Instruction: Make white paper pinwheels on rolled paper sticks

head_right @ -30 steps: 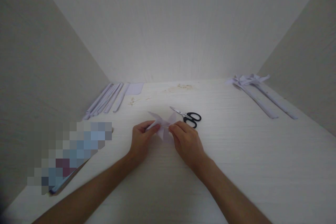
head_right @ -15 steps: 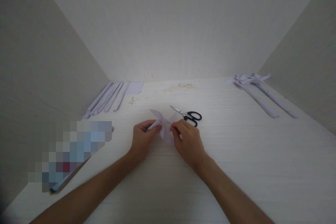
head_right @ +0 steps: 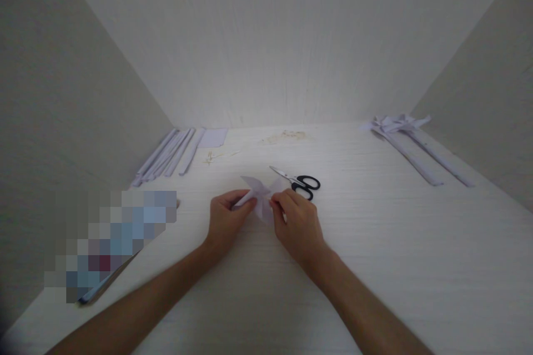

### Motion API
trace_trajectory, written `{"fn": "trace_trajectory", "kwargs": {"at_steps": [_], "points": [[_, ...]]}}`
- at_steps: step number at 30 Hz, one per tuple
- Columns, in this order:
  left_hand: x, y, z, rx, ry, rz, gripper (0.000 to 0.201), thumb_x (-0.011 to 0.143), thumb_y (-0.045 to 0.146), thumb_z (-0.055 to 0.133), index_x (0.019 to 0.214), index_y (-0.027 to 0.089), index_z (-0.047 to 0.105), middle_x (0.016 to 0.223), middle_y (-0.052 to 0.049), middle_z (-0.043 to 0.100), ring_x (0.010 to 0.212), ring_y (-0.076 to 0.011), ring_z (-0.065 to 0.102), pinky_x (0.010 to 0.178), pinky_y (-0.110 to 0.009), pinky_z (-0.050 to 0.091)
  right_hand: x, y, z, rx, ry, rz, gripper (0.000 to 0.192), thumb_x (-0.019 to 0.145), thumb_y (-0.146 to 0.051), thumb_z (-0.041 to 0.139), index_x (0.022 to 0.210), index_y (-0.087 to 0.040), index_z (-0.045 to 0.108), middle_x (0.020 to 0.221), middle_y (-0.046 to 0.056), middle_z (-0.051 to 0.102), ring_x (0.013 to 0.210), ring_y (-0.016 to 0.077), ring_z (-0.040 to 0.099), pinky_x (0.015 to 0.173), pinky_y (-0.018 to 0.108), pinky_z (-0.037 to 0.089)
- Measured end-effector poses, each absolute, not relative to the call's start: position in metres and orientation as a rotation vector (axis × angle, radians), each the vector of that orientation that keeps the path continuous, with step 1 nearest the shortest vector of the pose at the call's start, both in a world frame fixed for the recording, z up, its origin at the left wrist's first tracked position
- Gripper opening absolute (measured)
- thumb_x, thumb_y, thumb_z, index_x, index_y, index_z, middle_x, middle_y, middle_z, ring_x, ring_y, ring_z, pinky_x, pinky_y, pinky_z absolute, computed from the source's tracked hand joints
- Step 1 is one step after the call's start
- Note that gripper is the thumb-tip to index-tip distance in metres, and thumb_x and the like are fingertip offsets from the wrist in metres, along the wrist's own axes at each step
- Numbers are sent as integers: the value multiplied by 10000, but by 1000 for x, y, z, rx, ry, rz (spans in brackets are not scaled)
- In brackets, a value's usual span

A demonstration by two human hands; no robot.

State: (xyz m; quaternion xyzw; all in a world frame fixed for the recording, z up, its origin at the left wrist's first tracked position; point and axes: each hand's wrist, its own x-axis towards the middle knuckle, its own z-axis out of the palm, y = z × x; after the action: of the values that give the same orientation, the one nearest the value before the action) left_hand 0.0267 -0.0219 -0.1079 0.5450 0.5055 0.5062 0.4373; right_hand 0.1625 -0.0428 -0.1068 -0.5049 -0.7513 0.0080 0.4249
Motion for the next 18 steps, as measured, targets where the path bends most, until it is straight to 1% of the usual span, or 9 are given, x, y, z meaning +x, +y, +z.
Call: {"fn": "trace_trajectory", "kwargs": {"at_steps": [8, 13, 18], "points": [[25, -23, -108, 1391, 1282, 1271, 148, 608, 152, 548, 693, 144, 669, 659, -14, 661, 631, -147, 588, 601, -237, 453, 162, -42, -107, -1264, -1925, 67, 124, 767, -134, 419, 710, -170, 523, 656, 42, 547, 611, 140, 512, 576, 248, 418], [23, -18, -112, 1253, 1242, 1292, 158, 607, 185, 575, 730, 136, 661, 694, -18, 661, 637, -141, 581, 607, -239, 441, 163, -42, -105, -1285, -1803, 59, 79, 738, -136, 457, 692, -173, 510, 636, 25, 553, 594, 135, 515, 561, 245, 412], [24, -17, -112, 1183, 1202, 1311, 146, 605, 186, 589, 728, 138, 653, 689, -6, 659, 622, -124, 573, 598, -223, 433, 163, -41, -103, -1363, -1703, 196, 65, 701, -139, 497, 652, -172, 524, 592, 9, 564, 535, 126, 515, 523, 235, 407]]}}
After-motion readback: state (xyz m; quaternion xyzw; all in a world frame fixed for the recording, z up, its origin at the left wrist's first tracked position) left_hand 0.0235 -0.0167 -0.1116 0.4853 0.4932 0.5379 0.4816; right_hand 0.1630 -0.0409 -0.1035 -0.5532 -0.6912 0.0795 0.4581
